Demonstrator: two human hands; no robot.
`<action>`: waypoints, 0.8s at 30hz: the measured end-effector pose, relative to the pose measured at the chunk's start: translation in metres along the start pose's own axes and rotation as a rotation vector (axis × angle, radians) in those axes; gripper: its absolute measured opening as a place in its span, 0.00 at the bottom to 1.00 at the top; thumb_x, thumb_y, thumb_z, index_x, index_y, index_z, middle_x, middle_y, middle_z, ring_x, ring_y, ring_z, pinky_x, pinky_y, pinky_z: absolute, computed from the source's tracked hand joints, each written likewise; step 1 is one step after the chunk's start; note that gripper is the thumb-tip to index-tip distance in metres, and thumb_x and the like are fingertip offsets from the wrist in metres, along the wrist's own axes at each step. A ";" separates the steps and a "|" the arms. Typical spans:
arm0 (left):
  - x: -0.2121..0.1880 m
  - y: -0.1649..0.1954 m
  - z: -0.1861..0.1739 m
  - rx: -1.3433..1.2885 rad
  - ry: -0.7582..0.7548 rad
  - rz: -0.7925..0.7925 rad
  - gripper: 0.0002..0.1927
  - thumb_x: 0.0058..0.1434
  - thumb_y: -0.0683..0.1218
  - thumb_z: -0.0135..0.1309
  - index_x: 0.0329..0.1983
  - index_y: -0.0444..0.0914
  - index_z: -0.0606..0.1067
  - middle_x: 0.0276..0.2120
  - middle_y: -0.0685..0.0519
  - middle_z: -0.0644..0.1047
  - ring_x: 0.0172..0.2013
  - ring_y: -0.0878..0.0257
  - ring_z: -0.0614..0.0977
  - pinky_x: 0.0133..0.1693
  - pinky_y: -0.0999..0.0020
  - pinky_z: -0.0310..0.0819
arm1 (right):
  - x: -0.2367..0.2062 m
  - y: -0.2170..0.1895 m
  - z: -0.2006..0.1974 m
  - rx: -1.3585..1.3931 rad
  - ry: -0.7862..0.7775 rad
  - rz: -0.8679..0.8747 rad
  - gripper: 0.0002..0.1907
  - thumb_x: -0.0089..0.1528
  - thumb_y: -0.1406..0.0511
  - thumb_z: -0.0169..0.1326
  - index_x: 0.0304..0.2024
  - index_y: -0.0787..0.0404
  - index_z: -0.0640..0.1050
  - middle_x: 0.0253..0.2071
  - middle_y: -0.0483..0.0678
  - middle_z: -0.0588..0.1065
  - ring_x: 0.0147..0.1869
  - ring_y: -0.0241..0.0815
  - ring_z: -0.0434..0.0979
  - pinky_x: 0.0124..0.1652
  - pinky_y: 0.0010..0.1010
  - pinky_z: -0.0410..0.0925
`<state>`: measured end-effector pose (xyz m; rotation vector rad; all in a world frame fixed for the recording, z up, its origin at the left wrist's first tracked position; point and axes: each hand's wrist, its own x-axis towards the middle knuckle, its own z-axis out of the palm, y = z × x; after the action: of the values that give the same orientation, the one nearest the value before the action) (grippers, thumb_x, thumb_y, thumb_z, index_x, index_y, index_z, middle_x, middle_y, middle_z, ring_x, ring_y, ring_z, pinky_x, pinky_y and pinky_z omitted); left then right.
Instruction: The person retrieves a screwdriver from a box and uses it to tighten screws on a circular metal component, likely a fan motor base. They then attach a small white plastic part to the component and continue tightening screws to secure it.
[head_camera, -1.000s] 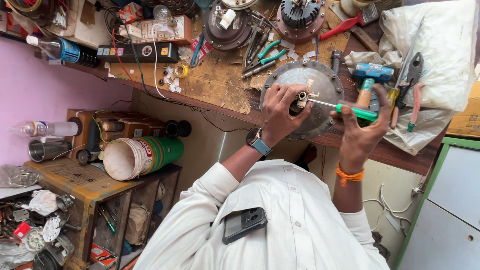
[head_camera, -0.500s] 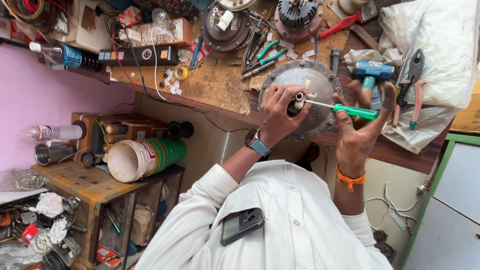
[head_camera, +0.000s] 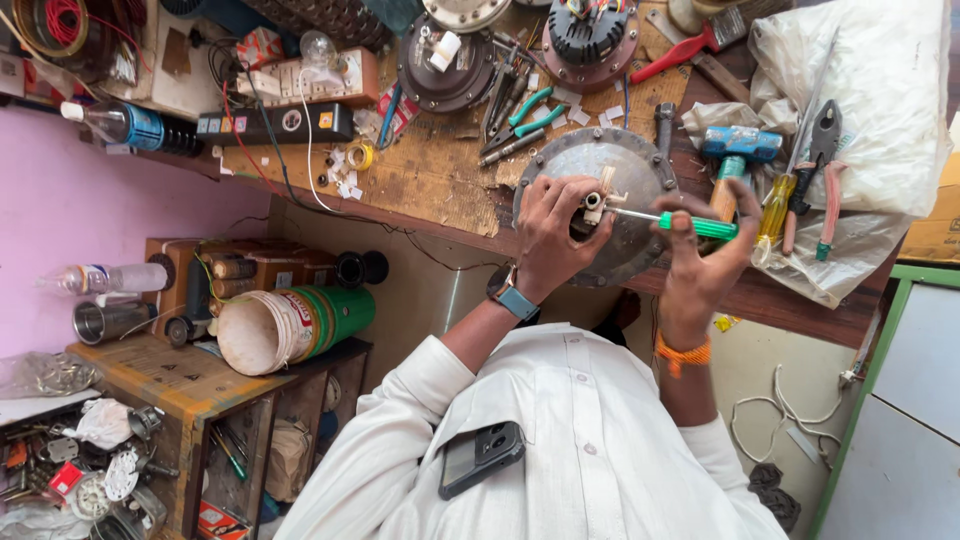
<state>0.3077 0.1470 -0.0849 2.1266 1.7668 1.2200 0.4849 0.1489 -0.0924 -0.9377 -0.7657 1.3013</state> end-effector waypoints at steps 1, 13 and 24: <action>0.001 0.000 0.000 0.003 0.001 0.002 0.20 0.57 0.46 0.66 0.50 0.45 0.73 0.47 0.58 0.77 0.46 0.57 0.76 0.51 0.59 0.68 | -0.001 0.001 0.001 0.039 -0.027 0.013 0.38 0.71 0.66 0.65 0.74 0.52 0.57 0.54 0.55 0.78 0.53 0.44 0.81 0.52 0.33 0.78; -0.002 -0.001 0.001 -0.023 0.026 -0.010 0.19 0.58 0.48 0.66 0.51 0.46 0.73 0.47 0.59 0.78 0.46 0.58 0.76 0.52 0.59 0.69 | -0.003 0.006 -0.010 0.014 -0.065 0.007 0.37 0.67 0.71 0.64 0.72 0.51 0.58 0.63 0.56 0.73 0.63 0.46 0.79 0.57 0.29 0.74; -0.009 -0.010 0.000 0.018 0.041 -0.048 0.19 0.60 0.54 0.62 0.53 0.49 0.73 0.49 0.59 0.77 0.45 0.59 0.76 0.51 0.61 0.69 | -0.007 0.006 0.004 0.006 -0.103 -0.052 0.32 0.74 0.72 0.64 0.70 0.53 0.60 0.55 0.59 0.71 0.55 0.50 0.78 0.56 0.36 0.76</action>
<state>0.3003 0.1419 -0.0950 2.0709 1.8410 1.2494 0.4775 0.1431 -0.0961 -0.8457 -0.8602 1.3131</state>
